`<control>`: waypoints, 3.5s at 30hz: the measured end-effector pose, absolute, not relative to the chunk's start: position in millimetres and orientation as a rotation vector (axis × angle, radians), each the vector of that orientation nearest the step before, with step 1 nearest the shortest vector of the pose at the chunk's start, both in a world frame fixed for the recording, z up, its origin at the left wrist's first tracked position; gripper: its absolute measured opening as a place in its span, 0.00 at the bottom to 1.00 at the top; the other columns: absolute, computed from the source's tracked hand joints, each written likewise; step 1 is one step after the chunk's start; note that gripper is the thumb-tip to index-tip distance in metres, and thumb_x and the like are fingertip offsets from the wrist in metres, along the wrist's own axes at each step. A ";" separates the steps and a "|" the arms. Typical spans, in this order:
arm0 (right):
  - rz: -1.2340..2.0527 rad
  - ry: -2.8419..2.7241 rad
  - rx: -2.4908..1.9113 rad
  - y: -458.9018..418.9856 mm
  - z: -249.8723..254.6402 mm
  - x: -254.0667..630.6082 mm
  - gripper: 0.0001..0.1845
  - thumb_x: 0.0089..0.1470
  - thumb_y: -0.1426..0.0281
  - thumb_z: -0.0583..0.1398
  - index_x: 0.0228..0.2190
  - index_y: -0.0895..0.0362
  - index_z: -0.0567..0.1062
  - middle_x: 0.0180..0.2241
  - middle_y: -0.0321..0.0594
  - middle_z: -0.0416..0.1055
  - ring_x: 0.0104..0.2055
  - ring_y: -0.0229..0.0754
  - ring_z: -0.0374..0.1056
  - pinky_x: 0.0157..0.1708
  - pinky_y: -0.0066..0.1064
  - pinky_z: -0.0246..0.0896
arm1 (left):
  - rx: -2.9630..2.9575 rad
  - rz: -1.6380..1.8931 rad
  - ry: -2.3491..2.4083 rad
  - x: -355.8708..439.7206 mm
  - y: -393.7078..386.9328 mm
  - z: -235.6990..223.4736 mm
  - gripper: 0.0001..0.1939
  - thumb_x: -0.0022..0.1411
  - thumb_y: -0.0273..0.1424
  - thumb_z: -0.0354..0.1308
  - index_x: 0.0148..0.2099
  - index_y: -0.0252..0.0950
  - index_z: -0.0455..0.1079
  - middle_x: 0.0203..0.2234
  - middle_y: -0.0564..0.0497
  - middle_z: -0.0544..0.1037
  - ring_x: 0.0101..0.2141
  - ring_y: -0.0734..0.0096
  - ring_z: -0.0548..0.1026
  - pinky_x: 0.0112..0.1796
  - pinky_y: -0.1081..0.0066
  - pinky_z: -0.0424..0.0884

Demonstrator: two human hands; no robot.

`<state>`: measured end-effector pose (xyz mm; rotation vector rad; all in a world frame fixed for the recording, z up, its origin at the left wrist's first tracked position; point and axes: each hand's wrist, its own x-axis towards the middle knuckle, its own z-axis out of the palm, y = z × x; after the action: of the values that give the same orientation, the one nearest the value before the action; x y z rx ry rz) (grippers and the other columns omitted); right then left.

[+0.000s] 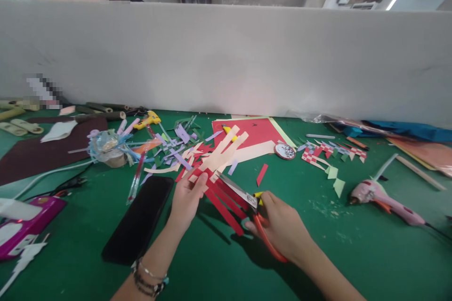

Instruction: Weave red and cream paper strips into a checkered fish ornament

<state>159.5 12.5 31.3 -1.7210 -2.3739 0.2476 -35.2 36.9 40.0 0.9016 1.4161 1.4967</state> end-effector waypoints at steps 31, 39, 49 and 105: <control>0.428 -2.363 -1.775 12.9 37.2 161.0 0.16 0.47 0.55 0.52 0.23 0.56 0.64 0.26 0.40 0.69 0.24 0.38 0.61 0.21 0.25 0.45 | 0.907 1.404 1.400 -27.6 32.8 33.8 0.17 0.39 0.41 0.62 0.27 0.31 0.68 0.10 0.61 0.61 0.15 0.81 0.58 0.17 0.79 0.56; 0.410 -2.380 -1.739 12.6 39.1 160.6 0.18 0.47 0.53 0.52 0.20 0.55 0.63 0.22 0.39 0.69 0.22 0.38 0.62 0.21 0.25 0.44 | 0.841 1.427 1.219 -26.9 35.4 27.5 0.16 0.40 0.39 0.64 0.28 0.32 0.70 0.11 0.62 0.59 0.15 0.83 0.56 0.17 0.80 0.54; 0.327 -2.395 -1.814 11.7 41.6 161.6 0.18 0.46 0.53 0.53 0.20 0.55 0.63 0.23 0.40 0.70 0.22 0.39 0.63 0.21 0.25 0.44 | 0.835 1.419 1.164 -26.3 35.5 25.3 0.15 0.41 0.38 0.64 0.30 0.32 0.72 0.13 0.61 0.60 0.16 0.83 0.57 0.18 0.80 0.53; 0.246 -2.363 -1.540 10.7 38.8 164.4 0.19 0.47 0.52 0.50 0.19 0.55 0.59 0.19 0.37 0.65 0.18 0.36 0.57 0.18 0.24 0.43 | 0.953 1.541 1.055 -31.3 28.3 29.8 0.18 0.45 0.41 0.61 0.35 0.33 0.71 0.15 0.57 0.67 0.16 0.79 0.62 0.19 0.76 0.60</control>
<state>164.4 10.7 38.8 -1.5402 -2.3628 0.2459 -31.3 28.3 29.8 0.9527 1.0549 1.5413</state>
